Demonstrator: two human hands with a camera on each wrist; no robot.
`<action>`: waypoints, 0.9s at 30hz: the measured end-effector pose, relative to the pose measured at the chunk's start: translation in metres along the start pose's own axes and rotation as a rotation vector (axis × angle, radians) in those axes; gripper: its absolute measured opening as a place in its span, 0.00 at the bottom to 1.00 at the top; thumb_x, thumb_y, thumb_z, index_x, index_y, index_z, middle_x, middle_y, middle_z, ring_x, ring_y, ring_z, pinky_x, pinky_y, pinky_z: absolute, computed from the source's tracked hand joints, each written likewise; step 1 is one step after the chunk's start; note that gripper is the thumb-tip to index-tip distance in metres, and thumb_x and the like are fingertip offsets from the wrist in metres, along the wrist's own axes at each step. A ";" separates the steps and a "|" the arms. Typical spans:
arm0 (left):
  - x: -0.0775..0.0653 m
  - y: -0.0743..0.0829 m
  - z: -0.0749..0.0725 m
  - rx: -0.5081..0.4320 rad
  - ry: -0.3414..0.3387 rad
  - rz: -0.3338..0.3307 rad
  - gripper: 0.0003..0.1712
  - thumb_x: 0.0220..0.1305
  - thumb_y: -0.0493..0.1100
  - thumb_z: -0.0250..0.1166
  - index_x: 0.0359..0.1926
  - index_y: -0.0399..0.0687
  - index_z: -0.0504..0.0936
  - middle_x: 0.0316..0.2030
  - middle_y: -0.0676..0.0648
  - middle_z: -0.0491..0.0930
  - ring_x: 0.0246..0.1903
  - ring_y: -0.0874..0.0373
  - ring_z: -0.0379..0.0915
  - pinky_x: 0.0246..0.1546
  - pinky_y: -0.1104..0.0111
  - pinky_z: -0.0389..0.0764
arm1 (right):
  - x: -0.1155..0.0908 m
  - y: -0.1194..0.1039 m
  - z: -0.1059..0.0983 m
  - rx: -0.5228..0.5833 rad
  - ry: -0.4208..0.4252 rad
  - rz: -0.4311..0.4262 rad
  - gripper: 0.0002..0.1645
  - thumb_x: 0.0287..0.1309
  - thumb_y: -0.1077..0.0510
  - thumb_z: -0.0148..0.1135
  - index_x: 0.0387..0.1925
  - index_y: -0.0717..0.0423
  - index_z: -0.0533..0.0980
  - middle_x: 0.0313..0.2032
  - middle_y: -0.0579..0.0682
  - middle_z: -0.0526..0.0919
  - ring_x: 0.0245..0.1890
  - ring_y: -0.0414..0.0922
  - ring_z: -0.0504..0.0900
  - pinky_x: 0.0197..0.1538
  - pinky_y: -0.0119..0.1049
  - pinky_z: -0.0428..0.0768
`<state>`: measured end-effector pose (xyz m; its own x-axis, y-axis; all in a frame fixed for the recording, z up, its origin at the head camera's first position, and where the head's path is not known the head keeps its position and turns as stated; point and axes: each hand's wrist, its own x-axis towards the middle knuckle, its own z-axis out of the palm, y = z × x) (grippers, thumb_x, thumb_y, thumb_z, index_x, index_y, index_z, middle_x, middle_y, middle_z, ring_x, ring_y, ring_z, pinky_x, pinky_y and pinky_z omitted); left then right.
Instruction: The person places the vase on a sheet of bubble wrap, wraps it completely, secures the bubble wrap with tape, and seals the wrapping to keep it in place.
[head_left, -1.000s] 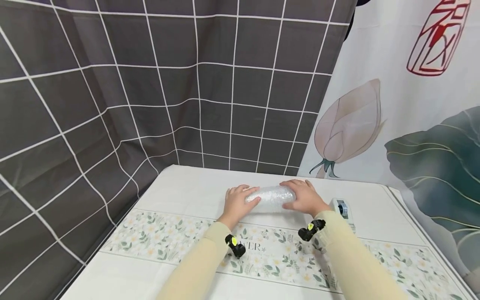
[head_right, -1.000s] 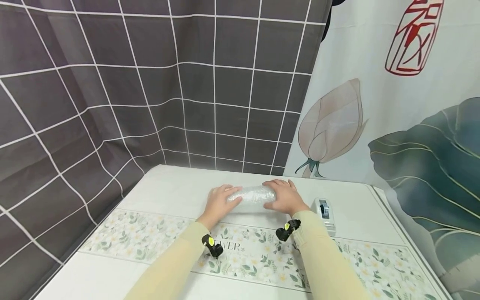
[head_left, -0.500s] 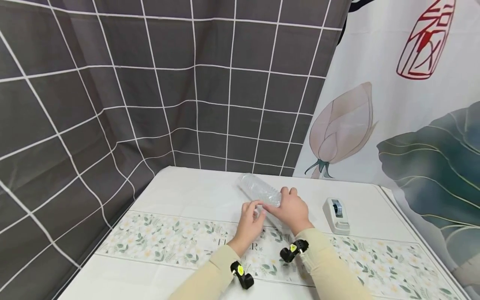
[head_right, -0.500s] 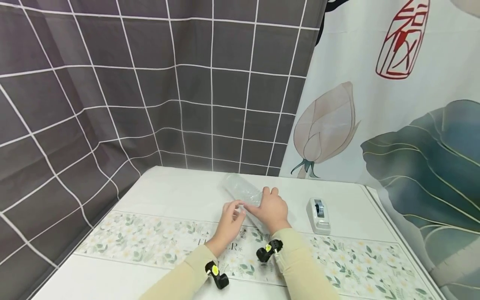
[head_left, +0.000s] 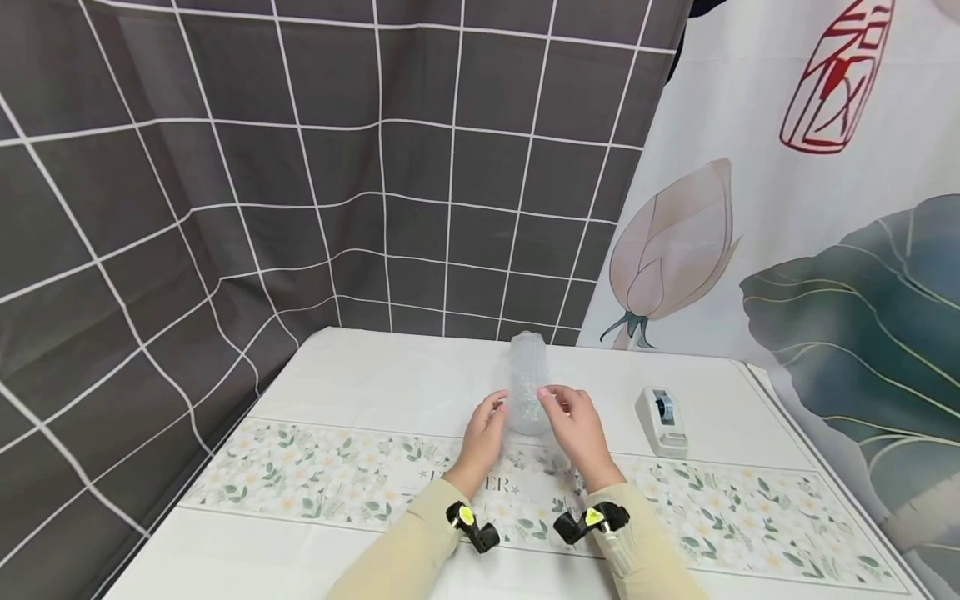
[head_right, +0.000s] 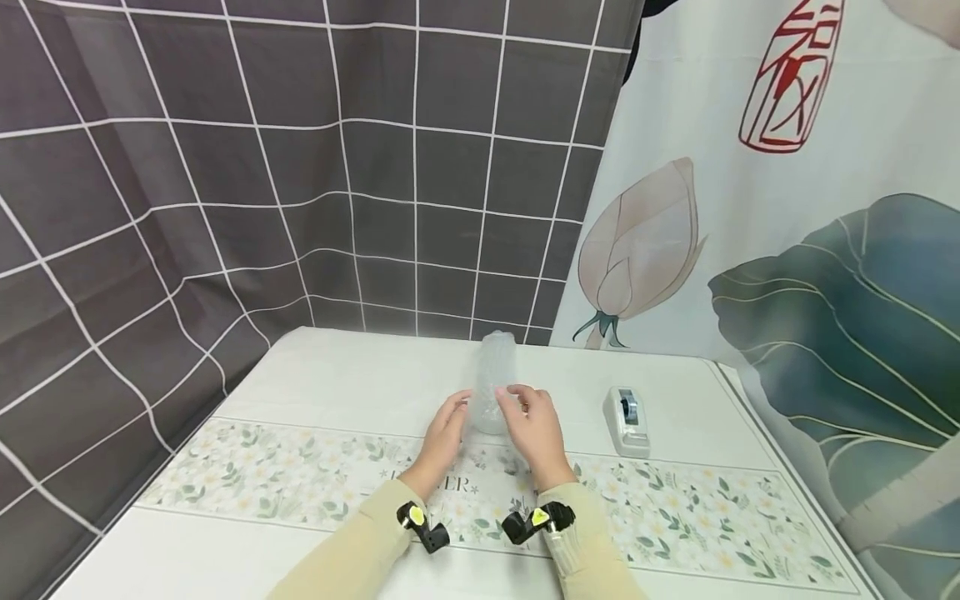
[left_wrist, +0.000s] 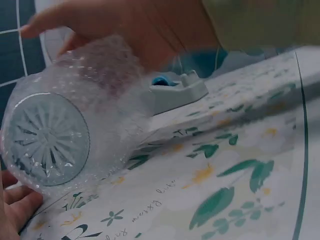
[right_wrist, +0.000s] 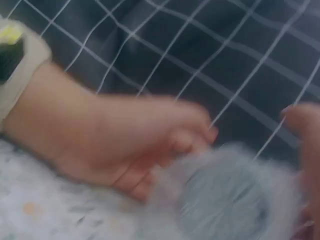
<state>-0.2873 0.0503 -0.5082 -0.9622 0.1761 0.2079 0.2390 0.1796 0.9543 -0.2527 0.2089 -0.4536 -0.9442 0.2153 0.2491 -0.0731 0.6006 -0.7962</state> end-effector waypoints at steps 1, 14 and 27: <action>-0.001 0.000 0.000 -0.004 0.000 0.004 0.25 0.79 0.51 0.44 0.70 0.51 0.72 0.63 0.41 0.72 0.64 0.43 0.68 0.65 0.46 0.70 | -0.001 0.007 0.003 0.098 0.002 0.015 0.33 0.76 0.38 0.47 0.61 0.62 0.76 0.56 0.62 0.74 0.56 0.57 0.74 0.60 0.56 0.73; -0.019 0.005 -0.003 0.008 0.130 0.130 0.19 0.80 0.46 0.47 0.62 0.50 0.79 0.55 0.45 0.75 0.37 0.59 0.71 0.39 0.65 0.76 | -0.014 0.048 0.020 0.511 -0.033 0.085 0.36 0.79 0.40 0.34 0.74 0.58 0.60 0.72 0.62 0.61 0.70 0.61 0.61 0.70 0.63 0.60; -0.019 -0.002 -0.010 0.013 0.290 0.138 0.17 0.78 0.42 0.49 0.56 0.49 0.82 0.53 0.48 0.78 0.48 0.54 0.76 0.50 0.61 0.78 | -0.017 0.041 0.028 0.502 -0.025 0.145 0.34 0.79 0.40 0.38 0.72 0.57 0.62 0.71 0.62 0.63 0.68 0.61 0.65 0.68 0.59 0.66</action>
<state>-0.2711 0.0374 -0.5115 -0.9174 -0.0832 0.3891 0.3693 0.1858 0.9105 -0.2484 0.2082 -0.5066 -0.9629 0.2470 0.1088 -0.0804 0.1220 -0.9893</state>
